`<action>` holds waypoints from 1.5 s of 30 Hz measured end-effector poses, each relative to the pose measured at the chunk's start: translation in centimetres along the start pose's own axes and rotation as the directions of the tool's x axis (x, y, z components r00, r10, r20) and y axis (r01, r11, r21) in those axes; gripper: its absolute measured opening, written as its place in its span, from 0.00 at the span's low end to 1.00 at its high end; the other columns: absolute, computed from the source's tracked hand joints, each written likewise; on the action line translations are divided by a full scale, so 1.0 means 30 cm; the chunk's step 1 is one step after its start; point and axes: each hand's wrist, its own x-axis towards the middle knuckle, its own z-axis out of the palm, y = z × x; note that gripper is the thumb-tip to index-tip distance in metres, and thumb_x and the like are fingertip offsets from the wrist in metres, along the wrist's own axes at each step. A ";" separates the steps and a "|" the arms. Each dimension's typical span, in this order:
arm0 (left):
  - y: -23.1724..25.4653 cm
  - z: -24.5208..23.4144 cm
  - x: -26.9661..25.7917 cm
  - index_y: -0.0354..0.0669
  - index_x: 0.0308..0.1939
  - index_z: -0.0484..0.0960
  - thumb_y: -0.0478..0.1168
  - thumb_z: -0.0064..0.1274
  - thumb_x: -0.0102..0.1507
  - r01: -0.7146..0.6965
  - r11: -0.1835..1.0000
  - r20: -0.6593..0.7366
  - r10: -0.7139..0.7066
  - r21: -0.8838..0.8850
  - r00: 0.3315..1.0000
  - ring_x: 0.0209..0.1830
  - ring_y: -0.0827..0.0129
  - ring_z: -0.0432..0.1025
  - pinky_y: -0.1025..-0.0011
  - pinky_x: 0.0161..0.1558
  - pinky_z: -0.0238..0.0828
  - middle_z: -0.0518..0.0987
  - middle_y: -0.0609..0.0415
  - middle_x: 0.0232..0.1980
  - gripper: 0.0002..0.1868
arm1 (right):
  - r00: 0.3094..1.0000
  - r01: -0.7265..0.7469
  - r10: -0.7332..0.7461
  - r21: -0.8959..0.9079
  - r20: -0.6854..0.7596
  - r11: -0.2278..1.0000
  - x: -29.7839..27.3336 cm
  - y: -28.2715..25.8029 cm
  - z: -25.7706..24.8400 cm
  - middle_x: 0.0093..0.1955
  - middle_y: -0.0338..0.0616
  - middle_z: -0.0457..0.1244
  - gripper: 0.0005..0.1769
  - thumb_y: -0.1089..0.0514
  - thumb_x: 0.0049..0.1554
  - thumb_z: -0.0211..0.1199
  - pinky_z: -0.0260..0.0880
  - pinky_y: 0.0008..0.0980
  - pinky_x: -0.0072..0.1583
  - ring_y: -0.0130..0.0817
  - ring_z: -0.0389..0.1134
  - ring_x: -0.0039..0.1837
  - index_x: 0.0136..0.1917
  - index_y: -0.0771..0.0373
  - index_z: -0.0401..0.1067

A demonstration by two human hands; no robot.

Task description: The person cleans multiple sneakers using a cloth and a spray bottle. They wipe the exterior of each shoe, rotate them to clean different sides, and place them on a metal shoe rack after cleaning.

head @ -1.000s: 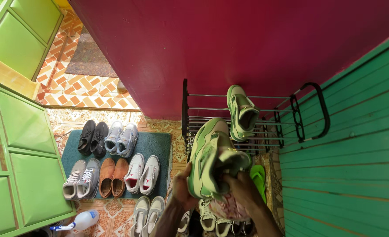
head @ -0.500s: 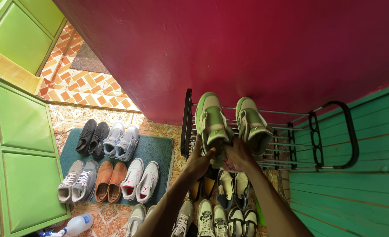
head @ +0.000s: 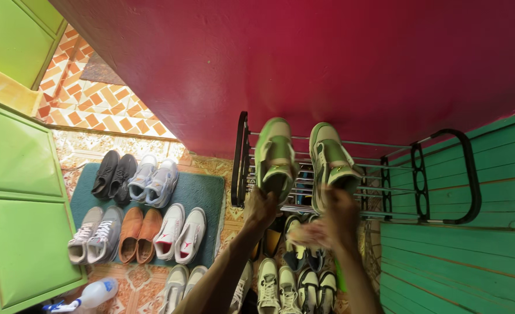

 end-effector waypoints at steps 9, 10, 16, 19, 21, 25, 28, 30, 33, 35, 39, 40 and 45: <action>-0.023 0.013 0.038 0.35 0.53 0.69 0.48 0.48 0.62 -0.045 0.994 -0.058 0.051 0.101 0.997 0.48 0.49 0.77 0.53 0.54 0.74 0.79 0.37 0.50 0.22 | 0.942 -0.242 0.314 -0.404 0.121 0.882 0.095 -0.007 -0.169 0.49 0.50 0.73 0.37 0.28 0.56 0.54 0.71 0.50 0.61 0.43 0.74 0.53 0.64 0.57 0.75; -0.022 0.007 0.032 0.35 0.54 0.68 0.48 0.49 0.62 -0.063 0.995 -0.062 0.068 0.080 0.996 0.48 0.49 0.78 0.54 0.54 0.75 0.79 0.36 0.50 0.23 | 0.942 -0.231 0.311 -0.428 0.128 0.874 0.104 -0.001 -0.161 0.49 0.50 0.73 0.36 0.30 0.56 0.55 0.70 0.50 0.61 0.43 0.74 0.53 0.65 0.56 0.74; 0.014 -0.010 0.007 0.30 0.49 0.68 0.44 0.43 0.63 0.006 0.987 -0.027 -0.010 -0.160 1.000 0.37 0.47 0.83 0.53 0.43 0.86 0.80 0.36 0.46 0.19 | 0.976 -0.135 0.174 -0.264 0.131 0.955 0.151 0.079 -0.102 0.49 0.54 0.72 0.25 0.46 0.59 0.55 0.75 0.48 0.56 0.46 0.76 0.48 0.61 0.64 0.75; -0.009 0.024 0.054 0.29 0.49 0.70 0.43 0.46 0.65 -0.124 0.986 -0.165 0.141 0.112 0.976 0.41 0.46 0.79 0.52 0.48 0.77 0.81 0.32 0.44 0.18 | 0.989 -0.065 0.097 -0.255 0.115 0.965 0.123 0.065 -0.024 0.48 0.55 0.72 0.24 0.47 0.59 0.55 0.73 0.47 0.56 0.44 0.74 0.47 0.58 0.65 0.78; -0.035 0.016 0.074 0.29 0.50 0.68 0.43 0.46 0.64 -0.152 0.980 -0.153 0.172 0.131 0.973 0.42 0.45 0.79 0.51 0.47 0.77 0.80 0.31 0.44 0.18 | 0.989 -0.039 0.074 -0.254 0.129 0.966 0.081 0.031 0.035 0.46 0.56 0.72 0.23 0.47 0.59 0.54 0.73 0.47 0.56 0.44 0.74 0.47 0.58 0.63 0.78; -0.048 -0.034 0.040 0.30 0.54 0.68 0.45 0.38 0.65 -0.174 0.985 -0.073 0.174 -0.002 0.982 0.43 0.44 0.80 0.52 0.47 0.80 0.80 0.31 0.46 0.21 | 0.991 -0.084 0.103 -0.190 0.090 0.978 0.034 -0.029 0.064 0.47 0.54 0.72 0.29 0.39 0.61 0.50 0.74 0.47 0.52 0.45 0.75 0.45 0.63 0.59 0.74; -0.063 -0.042 0.003 0.32 0.69 0.55 0.49 0.40 0.65 -0.136 0.979 -0.010 0.136 -0.154 0.991 0.47 0.44 0.80 0.55 0.48 0.81 0.77 0.31 0.51 0.33 | 0.984 -0.059 0.093 -0.216 0.150 0.975 0.045 -0.012 0.047 0.45 0.54 0.72 0.37 0.28 0.65 0.45 0.71 0.43 0.52 0.42 0.74 0.47 0.60 0.62 0.75; -0.101 -0.028 -0.007 0.22 0.70 0.51 0.51 0.46 0.67 -0.319 0.948 -0.124 0.318 0.013 0.940 0.48 0.41 0.77 0.53 0.50 0.76 0.79 0.27 0.50 0.40 | 0.981 -0.069 0.102 -0.194 0.163 0.979 0.035 0.037 0.057 0.46 0.53 0.71 0.39 0.26 0.66 0.42 0.67 0.43 0.51 0.40 0.72 0.49 0.60 0.61 0.75; -0.205 -0.027 -0.041 0.23 0.65 0.62 0.58 0.51 0.68 -0.348 0.931 -0.092 0.358 0.106 0.929 0.49 0.43 0.76 0.54 0.49 0.73 0.80 0.29 0.49 0.39 | 0.968 -0.248 0.242 0.130 0.063 0.960 -0.008 0.135 0.088 0.42 0.63 0.65 0.39 0.27 0.69 0.44 0.69 0.49 0.46 0.56 0.69 0.45 0.59 0.63 0.75; -0.267 -0.055 -0.084 0.25 0.59 0.73 0.62 0.51 0.68 -0.282 0.959 0.039 0.283 -0.031 0.958 0.45 0.48 0.76 0.57 0.45 0.74 0.81 0.31 0.47 0.37 | 0.952 -0.305 0.292 0.409 0.095 0.860 -0.082 0.190 0.108 0.43 0.58 0.66 0.39 0.27 0.68 0.42 0.69 0.48 0.50 0.49 0.68 0.45 0.57 0.64 0.72; -0.386 -0.146 -0.203 0.30 0.54 0.81 0.66 0.46 0.65 -0.108 0.965 0.321 0.183 -0.239 0.929 0.40 0.60 0.78 0.65 0.41 0.78 0.84 0.37 0.46 0.38 | 0.825 -0.521 0.491 0.712 0.278 0.471 -0.262 0.200 0.172 0.51 0.48 0.66 0.35 0.29 0.65 0.43 0.73 0.49 0.60 0.42 0.72 0.52 0.56 0.63 0.67; -0.413 -0.182 -0.219 0.34 0.54 0.80 0.67 0.46 0.65 -0.087 0.974 0.359 0.160 -0.211 0.919 0.40 0.63 0.79 0.66 0.42 0.79 0.84 0.40 0.47 0.37 | 0.797 -0.582 0.479 0.677 0.367 0.451 -0.300 0.183 0.200 0.52 0.49 0.66 0.33 0.31 0.65 0.45 0.72 0.49 0.60 0.43 0.71 0.54 0.57 0.64 0.67; -0.618 -0.324 -0.256 0.38 0.54 0.77 0.60 0.47 0.68 0.240 0.865 0.454 -0.016 -0.440 0.891 0.39 0.65 0.78 0.64 0.43 0.81 0.82 0.47 0.47 0.27 | 0.685 -0.714 0.223 0.577 0.694 0.396 -0.485 0.099 0.418 0.60 0.55 0.70 0.24 0.53 0.54 0.58 0.71 0.42 0.63 0.45 0.71 0.63 0.61 0.68 0.68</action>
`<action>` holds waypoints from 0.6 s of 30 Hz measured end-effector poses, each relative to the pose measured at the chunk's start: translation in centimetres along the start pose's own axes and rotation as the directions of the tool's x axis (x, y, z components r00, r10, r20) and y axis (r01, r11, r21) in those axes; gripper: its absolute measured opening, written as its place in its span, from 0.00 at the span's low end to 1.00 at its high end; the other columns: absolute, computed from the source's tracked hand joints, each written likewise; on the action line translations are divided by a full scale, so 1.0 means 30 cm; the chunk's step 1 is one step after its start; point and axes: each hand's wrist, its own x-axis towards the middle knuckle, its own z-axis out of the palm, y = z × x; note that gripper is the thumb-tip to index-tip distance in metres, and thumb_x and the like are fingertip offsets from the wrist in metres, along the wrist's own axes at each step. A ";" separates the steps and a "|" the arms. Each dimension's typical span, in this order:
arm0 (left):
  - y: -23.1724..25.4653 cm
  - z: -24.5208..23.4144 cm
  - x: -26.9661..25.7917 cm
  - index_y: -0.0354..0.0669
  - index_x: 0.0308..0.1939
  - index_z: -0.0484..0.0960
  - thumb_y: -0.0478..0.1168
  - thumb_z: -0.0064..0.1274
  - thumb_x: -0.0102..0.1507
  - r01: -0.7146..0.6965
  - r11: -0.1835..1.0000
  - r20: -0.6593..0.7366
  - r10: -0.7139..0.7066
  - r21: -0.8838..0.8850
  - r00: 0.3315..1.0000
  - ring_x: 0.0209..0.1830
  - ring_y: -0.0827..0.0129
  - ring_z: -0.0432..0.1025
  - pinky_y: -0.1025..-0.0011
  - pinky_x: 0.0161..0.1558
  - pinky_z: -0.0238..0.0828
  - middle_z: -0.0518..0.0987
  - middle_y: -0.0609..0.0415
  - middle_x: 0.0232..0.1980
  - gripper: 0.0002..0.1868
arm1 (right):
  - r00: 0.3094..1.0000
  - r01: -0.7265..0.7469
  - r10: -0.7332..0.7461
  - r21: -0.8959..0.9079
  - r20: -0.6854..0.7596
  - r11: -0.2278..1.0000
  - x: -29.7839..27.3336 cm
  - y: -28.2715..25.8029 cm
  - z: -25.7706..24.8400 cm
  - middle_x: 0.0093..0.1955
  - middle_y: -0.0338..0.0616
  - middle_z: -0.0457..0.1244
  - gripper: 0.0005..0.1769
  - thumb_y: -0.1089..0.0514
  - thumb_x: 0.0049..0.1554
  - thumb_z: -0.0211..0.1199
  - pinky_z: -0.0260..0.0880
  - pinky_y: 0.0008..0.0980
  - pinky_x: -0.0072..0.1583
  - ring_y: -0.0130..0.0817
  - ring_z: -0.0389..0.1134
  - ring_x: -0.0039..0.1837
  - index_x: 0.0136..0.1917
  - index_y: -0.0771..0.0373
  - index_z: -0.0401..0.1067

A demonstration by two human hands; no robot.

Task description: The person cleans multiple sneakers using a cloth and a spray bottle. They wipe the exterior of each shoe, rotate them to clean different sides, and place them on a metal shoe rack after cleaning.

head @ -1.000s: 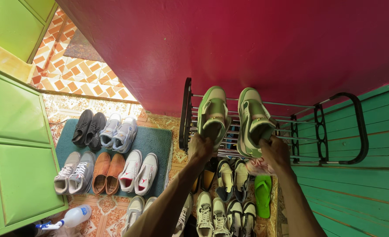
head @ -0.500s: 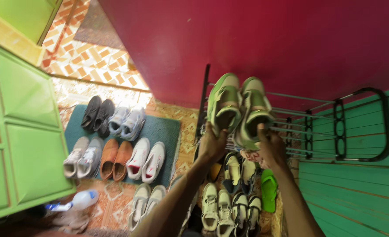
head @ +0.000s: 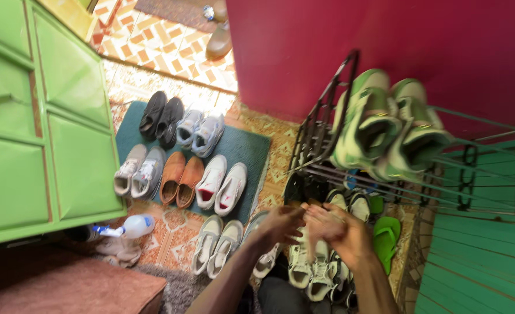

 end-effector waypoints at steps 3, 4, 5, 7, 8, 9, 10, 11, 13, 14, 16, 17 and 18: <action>-0.134 -0.150 0.022 0.36 0.51 0.80 0.54 0.47 0.70 -0.097 0.980 0.046 0.106 -0.172 0.993 0.38 0.67 0.78 0.68 0.41 0.80 0.82 0.49 0.44 0.23 | 0.993 0.000 0.025 -0.220 0.112 0.975 0.068 0.132 0.101 0.59 0.51 0.67 0.26 0.67 0.51 0.59 0.74 0.38 0.61 0.41 0.70 0.60 0.64 0.68 0.66; -0.184 -0.195 0.035 0.35 0.50 0.81 0.52 0.47 0.71 -0.144 0.972 0.052 0.156 -0.183 0.986 0.37 0.68 0.78 0.70 0.40 0.79 0.82 0.50 0.42 0.22 | 0.984 0.006 0.041 -0.262 0.174 0.965 0.088 0.167 0.119 0.58 0.51 0.67 0.26 0.68 0.51 0.58 0.74 0.36 0.59 0.40 0.70 0.57 0.64 0.69 0.68; -0.227 -0.238 0.055 0.35 0.49 0.83 0.49 0.48 0.69 -0.170 0.971 -0.014 0.170 -0.166 0.985 0.35 0.69 0.77 0.71 0.39 0.80 0.82 0.49 0.41 0.19 | 0.970 0.015 0.060 -0.303 0.236 0.953 0.113 0.202 0.138 0.56 0.52 0.67 0.26 0.69 0.51 0.57 0.74 0.34 0.57 0.38 0.70 0.54 0.64 0.69 0.69; -0.296 -0.313 0.083 0.34 0.45 0.85 0.43 0.51 0.67 -0.218 0.968 -0.139 0.200 -0.124 0.970 0.30 0.70 0.76 0.73 0.36 0.80 0.83 0.48 0.37 0.15 | 0.958 0.075 0.039 -0.379 0.283 0.922 0.151 0.265 0.171 0.52 0.50 0.67 0.24 0.68 0.53 0.57 0.70 0.30 0.51 0.34 0.67 0.48 0.64 0.69 0.71; -0.322 -0.342 0.086 0.34 0.43 0.83 0.44 0.50 0.68 -0.238 0.966 -0.211 0.213 -0.105 0.954 0.28 0.71 0.74 0.73 0.31 0.76 0.82 0.49 0.35 0.15 | 0.962 0.120 -0.001 -0.420 0.273 0.900 0.168 0.287 0.190 0.49 0.48 0.67 0.22 0.66 0.56 0.58 0.67 0.28 0.47 0.31 0.65 0.45 0.64 0.69 0.72; -0.335 -0.368 0.087 0.34 0.41 0.82 0.45 0.49 0.69 -0.256 0.963 -0.282 0.224 -0.084 0.933 0.25 0.72 0.71 0.73 0.26 0.71 0.80 0.50 0.33 0.16 | 0.963 0.165 -0.042 -0.460 0.266 0.873 0.178 0.304 0.210 0.47 0.45 0.66 0.20 0.64 0.59 0.58 0.63 0.26 0.42 0.28 0.62 0.41 0.64 0.68 0.73; -0.345 -0.388 0.077 0.34 0.39 0.81 0.46 0.48 0.71 -0.267 0.962 -0.350 0.230 -0.061 0.908 0.22 0.73 0.69 0.73 0.22 0.67 0.79 0.51 0.31 0.17 | 0.974 0.178 -0.071 -0.530 0.215 0.829 0.183 0.321 0.233 0.45 0.44 0.66 0.17 0.62 0.59 0.58 0.65 0.26 0.42 0.27 0.64 0.41 0.61 0.68 0.74; -0.346 -0.403 0.066 0.34 0.38 0.81 0.48 0.46 0.72 -0.277 0.960 -0.369 0.241 -0.048 0.898 0.20 0.74 0.67 0.73 0.20 0.64 0.77 0.51 0.29 0.19 | 0.980 0.185 -0.104 -0.599 0.167 0.779 0.191 0.332 0.264 0.44 0.43 0.67 0.16 0.60 0.60 0.57 0.68 0.26 0.42 0.27 0.66 0.41 0.59 0.67 0.75; -0.325 -0.430 0.039 0.34 0.36 0.82 0.50 0.43 0.76 -0.299 0.954 -0.406 0.266 -0.021 0.874 0.17 0.76 0.62 0.75 0.18 0.58 0.74 0.51 0.26 0.25 | 0.985 0.173 -0.141 -0.681 0.102 0.712 0.184 0.352 0.324 0.41 0.44 0.67 0.15 0.56 0.62 0.55 0.69 0.27 0.39 0.29 0.68 0.39 0.56 0.66 0.75; -0.308 -0.445 0.023 0.34 0.36 0.82 0.51 0.41 0.76 -0.295 0.952 -0.402 0.241 -0.077 0.883 0.16 0.75 0.64 0.75 0.17 0.59 0.75 0.50 0.26 0.26 | 0.986 0.162 -0.145 -0.696 0.084 0.700 0.181 0.357 0.352 0.40 0.45 0.67 0.15 0.54 0.63 0.55 0.68 0.29 0.36 0.31 0.68 0.38 0.55 0.66 0.74; -0.283 -0.469 -0.019 0.34 0.37 0.82 0.53 0.36 0.76 -0.280 0.941 -0.387 0.189 -0.192 0.902 0.16 0.73 0.67 0.75 0.17 0.62 0.79 0.49 0.28 0.28 | 0.987 0.149 -0.142 -0.728 0.072 0.669 0.168 0.371 0.383 0.39 0.49 0.67 0.18 0.50 0.66 0.54 0.66 0.29 0.33 0.34 0.67 0.37 0.54 0.68 0.74; -0.274 -0.474 -0.037 0.33 0.41 0.80 0.53 0.35 0.75 -0.290 0.904 -0.388 0.156 -0.315 0.908 0.19 0.71 0.71 0.73 0.21 0.69 0.81 0.49 0.30 0.27 | 0.988 0.148 -0.135 -0.745 0.078 0.651 0.162 0.381 0.389 0.40 0.51 0.67 0.19 0.50 0.67 0.54 0.65 0.29 0.33 0.35 0.67 0.37 0.54 0.70 0.74; -0.254 -0.482 -0.045 0.33 0.44 0.79 0.53 0.35 0.75 -0.303 0.850 -0.386 0.130 -0.430 0.913 0.22 0.68 0.75 0.71 0.25 0.76 0.82 0.48 0.32 0.26 | 0.987 0.154 -0.134 -0.760 0.088 0.631 0.167 0.383 0.398 0.40 0.54 0.67 0.21 0.49 0.69 0.54 0.64 0.29 0.32 0.36 0.67 0.37 0.54 0.71 0.74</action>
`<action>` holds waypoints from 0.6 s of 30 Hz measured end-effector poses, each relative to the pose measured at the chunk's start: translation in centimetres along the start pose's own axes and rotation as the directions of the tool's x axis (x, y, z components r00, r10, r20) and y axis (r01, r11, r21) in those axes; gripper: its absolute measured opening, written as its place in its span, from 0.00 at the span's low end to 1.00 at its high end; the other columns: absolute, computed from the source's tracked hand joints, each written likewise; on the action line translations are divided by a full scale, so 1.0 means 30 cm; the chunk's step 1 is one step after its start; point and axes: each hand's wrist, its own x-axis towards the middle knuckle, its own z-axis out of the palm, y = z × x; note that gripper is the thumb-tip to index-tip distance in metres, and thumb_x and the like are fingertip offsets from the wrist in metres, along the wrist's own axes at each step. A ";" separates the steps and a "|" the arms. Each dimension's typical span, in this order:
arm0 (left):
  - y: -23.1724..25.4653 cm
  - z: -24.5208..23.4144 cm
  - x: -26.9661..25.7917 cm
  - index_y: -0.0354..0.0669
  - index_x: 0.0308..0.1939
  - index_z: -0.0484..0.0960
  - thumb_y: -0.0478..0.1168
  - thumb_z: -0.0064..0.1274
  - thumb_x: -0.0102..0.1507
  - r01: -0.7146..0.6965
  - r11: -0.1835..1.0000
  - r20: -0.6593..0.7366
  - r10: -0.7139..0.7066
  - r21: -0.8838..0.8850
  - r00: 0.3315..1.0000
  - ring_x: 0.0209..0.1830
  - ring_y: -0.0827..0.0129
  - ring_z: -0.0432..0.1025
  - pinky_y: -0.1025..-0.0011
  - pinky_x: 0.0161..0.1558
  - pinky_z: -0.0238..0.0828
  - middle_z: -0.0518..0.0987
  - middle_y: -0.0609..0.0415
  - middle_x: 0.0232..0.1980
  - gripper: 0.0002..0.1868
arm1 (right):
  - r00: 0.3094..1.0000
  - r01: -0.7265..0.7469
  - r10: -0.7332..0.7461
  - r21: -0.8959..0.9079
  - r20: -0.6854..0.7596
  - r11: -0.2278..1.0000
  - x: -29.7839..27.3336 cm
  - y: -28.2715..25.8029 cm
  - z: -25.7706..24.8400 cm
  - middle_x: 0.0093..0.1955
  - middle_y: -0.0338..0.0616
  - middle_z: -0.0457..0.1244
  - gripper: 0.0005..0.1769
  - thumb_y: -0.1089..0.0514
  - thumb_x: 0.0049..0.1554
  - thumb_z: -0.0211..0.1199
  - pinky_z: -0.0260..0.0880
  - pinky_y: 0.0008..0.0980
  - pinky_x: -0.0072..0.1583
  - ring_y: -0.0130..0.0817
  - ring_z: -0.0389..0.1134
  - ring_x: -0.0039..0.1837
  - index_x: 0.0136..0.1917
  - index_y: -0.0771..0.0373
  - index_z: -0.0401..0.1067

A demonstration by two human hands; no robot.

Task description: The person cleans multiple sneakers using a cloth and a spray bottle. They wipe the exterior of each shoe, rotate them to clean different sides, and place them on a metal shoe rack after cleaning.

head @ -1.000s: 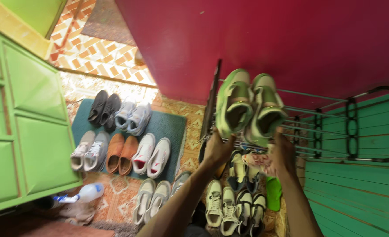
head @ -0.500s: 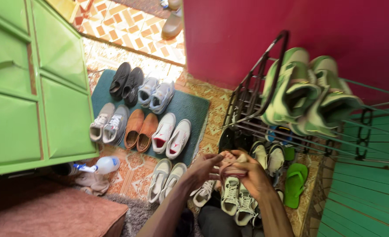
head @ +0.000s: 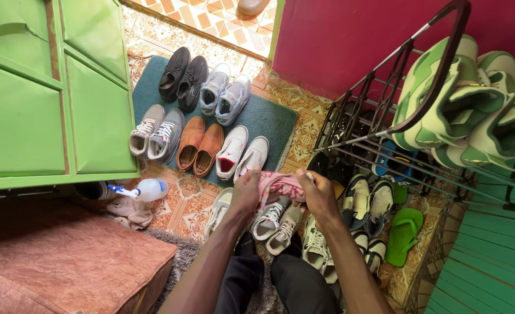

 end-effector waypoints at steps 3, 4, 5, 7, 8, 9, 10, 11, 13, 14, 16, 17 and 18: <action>0.051 -0.030 -0.013 0.31 0.49 0.72 0.54 0.32 0.74 -0.020 0.982 -0.006 0.019 -0.187 1.000 0.31 0.59 0.80 0.63 0.35 0.83 0.83 0.42 0.38 0.27 | 0.992 -0.013 -0.023 0.286 0.123 0.958 0.029 0.012 0.036 0.49 0.47 0.67 0.15 0.60 0.57 0.57 0.79 0.31 0.42 0.33 0.72 0.46 0.57 0.67 0.69; 0.067 -0.050 -0.016 0.30 0.51 0.69 0.55 0.31 0.74 -0.046 0.974 -0.010 0.045 -0.221 0.999 0.35 0.56 0.81 0.60 0.38 0.82 0.83 0.39 0.40 0.27 | 0.983 0.031 -0.085 0.307 0.162 0.951 0.041 0.022 0.053 0.51 0.48 0.67 0.20 0.63 0.54 0.58 0.77 0.31 0.44 0.34 0.71 0.48 0.60 0.68 0.68; 0.077 -0.076 -0.025 0.33 0.53 0.70 0.56 0.32 0.72 -0.014 0.968 0.032 0.023 -0.251 0.999 0.39 0.59 0.81 0.62 0.40 0.82 0.83 0.43 0.43 0.27 | 0.969 0.074 -0.146 0.330 0.199 0.941 0.053 0.034 0.077 0.53 0.49 0.66 0.25 0.65 0.50 0.58 0.74 0.31 0.45 0.35 0.69 0.49 0.62 0.69 0.68; 0.080 -0.131 -0.028 0.39 0.57 0.73 0.58 0.34 0.69 0.040 0.948 0.119 -0.003 -0.314 0.993 0.48 0.65 0.80 0.65 0.46 0.83 0.83 0.50 0.49 0.28 | 0.941 0.117 -0.220 0.359 0.259 0.926 0.089 0.045 0.124 0.58 0.51 0.66 0.32 0.67 0.46 0.59 0.72 0.33 0.52 0.37 0.68 0.55 0.66 0.69 0.67; 0.065 -0.159 -0.018 0.42 0.58 0.73 0.57 0.36 0.69 0.019 0.942 0.114 0.020 -0.335 0.993 0.50 0.65 0.78 0.64 0.48 0.80 0.82 0.51 0.50 0.26 | 0.931 0.111 -0.226 0.366 0.288 0.924 0.103 0.060 0.182 0.60 0.50 0.66 0.34 0.67 0.45 0.60 0.72 0.35 0.57 0.37 0.69 0.59 0.68 0.68 0.66; 0.043 -0.193 -0.002 0.44 0.59 0.73 0.55 0.39 0.69 -0.002 0.935 0.108 0.043 -0.356 0.993 0.52 0.65 0.76 0.64 0.50 0.78 0.80 0.52 0.52 0.23 | 0.920 0.104 -0.232 0.373 0.316 0.922 0.114 0.074 0.238 0.63 0.50 0.65 0.36 0.66 0.45 0.61 0.71 0.36 0.63 0.38 0.69 0.62 0.69 0.67 0.65; 0.019 -0.240 0.021 0.46 0.60 0.72 0.54 0.41 0.70 -0.031 0.926 0.096 0.072 -0.377 0.993 0.54 0.65 0.74 0.63 0.52 0.76 0.79 0.53 0.53 0.22 | 0.882 0.292 -0.328 0.155 0.338 0.944 0.128 0.086 0.291 0.64 0.51 0.66 0.37 0.64 0.47 0.63 0.65 0.37 0.66 0.37 0.68 0.64 0.71 0.67 0.64; -0.017 -0.292 0.044 0.43 0.61 0.73 0.51 0.44 0.71 -0.074 0.907 0.095 0.124 -0.414 0.988 0.52 0.67 0.74 0.64 0.51 0.75 0.79 0.54 0.52 0.20 | 0.826 0.471 -0.415 -0.062 0.381 0.880 0.139 0.101 0.344 0.66 0.53 0.66 0.38 0.62 0.50 0.66 0.58 0.39 0.69 0.37 0.68 0.66 0.73 0.68 0.63; -0.074 -0.405 0.121 0.39 0.63 0.75 0.44 0.49 0.74 -0.184 0.853 0.077 0.252 -0.488 0.965 0.49 0.71 0.74 0.68 0.49 0.75 0.79 0.55 0.52 0.17 | 0.668 0.740 -0.555 -0.369 0.496 0.562 0.194 0.112 0.462 0.66 0.53 0.67 0.36 0.58 0.53 0.69 0.50 0.47 0.72 0.40 0.66 0.68 0.73 0.66 0.66; -0.101 -0.471 0.160 0.37 0.61 0.75 0.44 0.48 0.74 -0.232 0.840 0.043 0.289 -0.490 0.956 0.47 0.68 0.75 0.67 0.47 0.75 0.79 0.53 0.50 0.17 | 0.582 0.810 -0.599 -0.456 0.550 0.369 0.213 0.129 0.516 0.64 0.52 0.68 0.34 0.56 0.54 0.70 0.50 0.55 0.72 0.44 0.64 0.69 0.72 0.63 0.70; -0.172 -0.606 0.203 0.33 0.58 0.75 0.44 0.47 0.72 -0.318 0.812 -0.031 0.348 -0.489 0.937 0.42 0.63 0.78 0.66 0.41 0.77 0.81 0.48 0.47 0.17 | 0.596 0.803 -0.517 -0.446 0.614 0.396 0.249 0.168 0.604 0.60 0.48 0.71 0.29 0.54 0.54 0.67 0.57 0.52 0.67 0.42 0.66 0.65 0.68 0.62 0.75; -0.216 -0.670 0.206 0.35 0.58 0.75 0.44 0.46 0.72 -0.312 0.792 -0.120 0.294 -0.525 0.948 0.42 0.64 0.79 0.66 0.41 0.78 0.81 0.49 0.47 0.17 | 0.675 0.696 -0.378 -0.376 0.633 0.612 0.278 0.179 0.645 0.58 0.45 0.72 0.26 0.55 0.54 0.64 0.65 0.41 0.64 0.36 0.70 0.60 0.65 0.63 0.76; -0.239 -0.737 0.216 0.37 0.59 0.75 0.44 0.45 0.71 -0.318 0.764 -0.205 0.244 -0.561 0.948 0.42 0.65 0.79 0.66 0.42 0.79 0.82 0.50 0.47 0.17 | 0.711 0.540 -0.226 -0.312 0.666 0.782 0.314 0.183 0.696 0.55 0.43 0.73 0.24 0.56 0.53 0.60 0.72 0.31 0.60 0.30 0.73 0.56 0.62 0.65 0.77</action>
